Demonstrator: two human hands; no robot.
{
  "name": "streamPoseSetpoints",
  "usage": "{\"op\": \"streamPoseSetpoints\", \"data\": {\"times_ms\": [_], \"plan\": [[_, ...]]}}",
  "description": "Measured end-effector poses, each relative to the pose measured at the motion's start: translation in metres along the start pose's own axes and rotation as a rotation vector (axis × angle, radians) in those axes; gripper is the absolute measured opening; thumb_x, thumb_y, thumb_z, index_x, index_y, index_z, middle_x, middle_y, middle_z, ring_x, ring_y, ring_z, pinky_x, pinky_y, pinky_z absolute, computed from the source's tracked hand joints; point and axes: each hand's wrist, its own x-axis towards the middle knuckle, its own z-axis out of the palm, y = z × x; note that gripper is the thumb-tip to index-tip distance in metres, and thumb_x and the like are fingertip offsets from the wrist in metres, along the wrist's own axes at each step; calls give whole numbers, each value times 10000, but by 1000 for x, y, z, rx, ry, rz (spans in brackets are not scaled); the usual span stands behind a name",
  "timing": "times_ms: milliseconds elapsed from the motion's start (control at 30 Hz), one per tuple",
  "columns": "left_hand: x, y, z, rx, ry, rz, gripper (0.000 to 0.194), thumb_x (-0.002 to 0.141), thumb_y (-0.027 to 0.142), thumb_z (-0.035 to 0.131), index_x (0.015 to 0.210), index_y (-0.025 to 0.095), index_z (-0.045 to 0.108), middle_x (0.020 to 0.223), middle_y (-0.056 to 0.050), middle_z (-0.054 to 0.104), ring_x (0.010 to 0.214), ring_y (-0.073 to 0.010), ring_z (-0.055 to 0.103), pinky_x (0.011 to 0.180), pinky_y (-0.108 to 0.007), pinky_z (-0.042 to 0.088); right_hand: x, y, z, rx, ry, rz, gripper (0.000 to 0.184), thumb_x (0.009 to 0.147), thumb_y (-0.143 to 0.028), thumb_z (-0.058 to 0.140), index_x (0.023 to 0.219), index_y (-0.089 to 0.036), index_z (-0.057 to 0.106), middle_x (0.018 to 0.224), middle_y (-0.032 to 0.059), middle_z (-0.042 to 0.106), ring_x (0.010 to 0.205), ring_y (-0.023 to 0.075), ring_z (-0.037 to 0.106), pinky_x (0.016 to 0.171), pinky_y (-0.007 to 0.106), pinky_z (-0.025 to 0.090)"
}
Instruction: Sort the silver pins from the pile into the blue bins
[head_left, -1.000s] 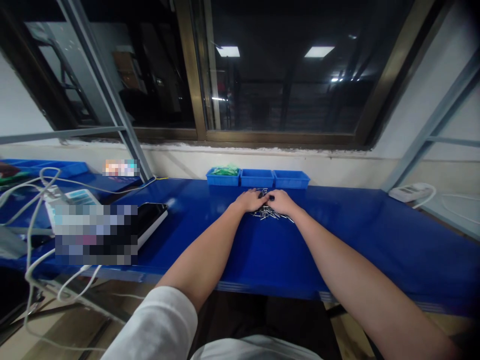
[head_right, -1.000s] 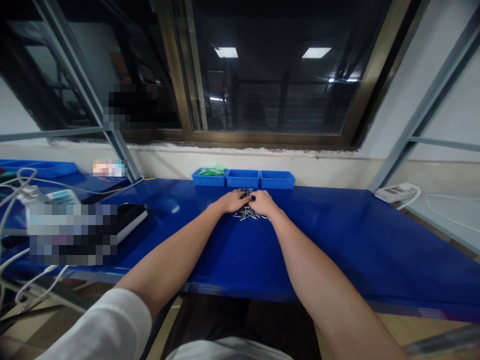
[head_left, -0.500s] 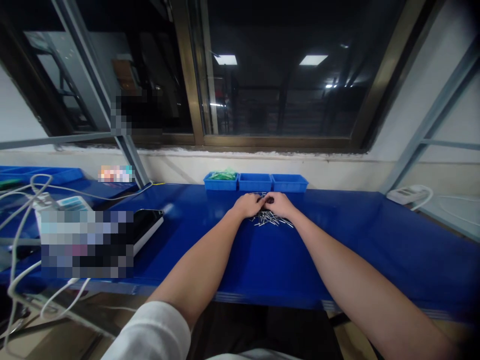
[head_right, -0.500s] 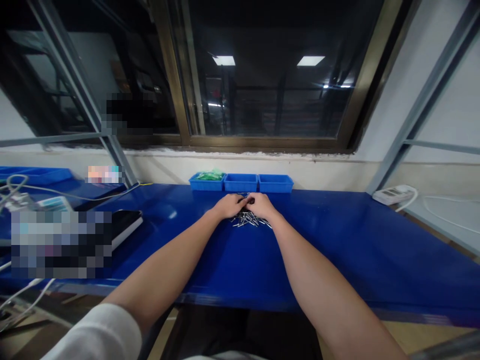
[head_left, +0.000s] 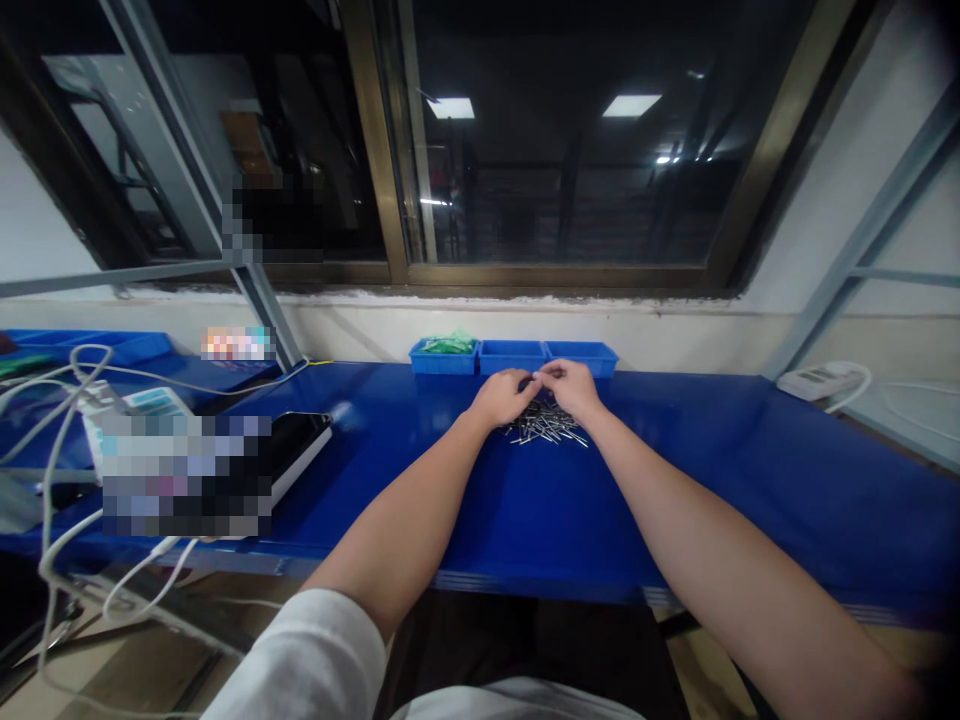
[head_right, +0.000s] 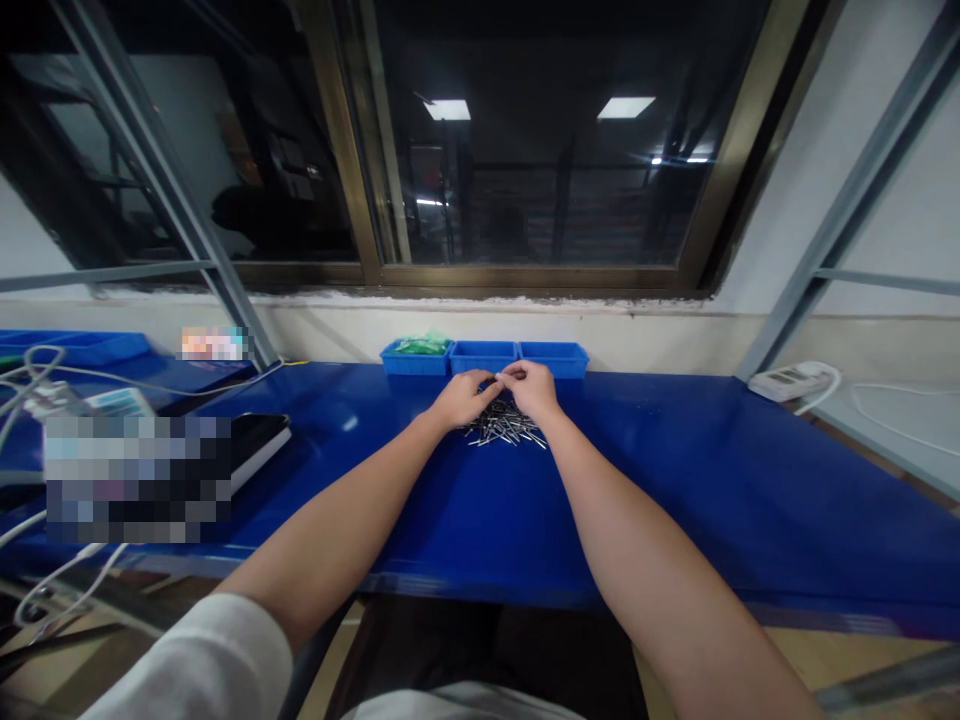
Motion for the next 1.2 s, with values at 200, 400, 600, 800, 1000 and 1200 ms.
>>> {"op": "streamPoseSetpoints", "data": {"times_ms": [200, 400, 600, 800, 1000, 1200], "plan": [[0, 3, -2, -3, 13, 40, 307, 880, 345, 369, 889, 177, 627, 890, -59, 665, 807, -171, 597, 728, -244, 415, -3, -13, 3, 345, 59, 131, 231, 600, -270, 684, 734, -170, 524, 555, -10, 582, 516, 139, 585, 548, 297, 524], [0, 4, -5, 152, -13, -124, 315, 889, 290, 342, 868, 191, 641, 848, -68, 672, 795, -175, 605, 720, -251, 409, -4, -9, 3, 127, -80, 93, 270, 621, -356, 672, 779, -156, 582, 611, 13, 601, 503, 130, 577, 391, 212, 444], [-1, 4, -7, 180, -4, -139, 307, 886, 296, 355, 876, 206, 648, 844, -57, 678, 790, -171, 607, 705, -241, 409, -6, -12, 0, 228, -131, 91, 291, 603, -361, 681, 787, -148, 604, 616, 18, 608, 506, 123, 560, 378, 203, 426], [-2, 5, -6, 96, 0, -119, 293, 880, 300, 377, 874, 206, 654, 848, -46, 680, 783, -163, 609, 712, -235, 419, -7, -16, -4, 330, -124, 107, 278, 607, -382, 671, 735, -141, 618, 639, 32, 625, 531, 119, 559, 407, 202, 423], [-1, -5, -3, -105, 167, -160, 439, 827, 445, 461, 1148, 155, 534, 1014, -76, 644, 845, -168, 605, 759, -243, 448, -2, -10, -13, 264, -8, 179, 419, 657, -547, 583, 649, -128, 604, 538, 41, 591, 435, 95, 506, 361, 186, 345], [0, -26, -3, -77, 255, -274, 322, 842, 351, 444, 1050, 148, 583, 1001, -76, 643, 895, -185, 594, 823, -281, 439, 10, 0, -31, 127, 22, 425, 594, 742, -645, 376, 671, -106, 613, 558, 89, 606, 350, 70, 406, 324, 194, 256]]}}
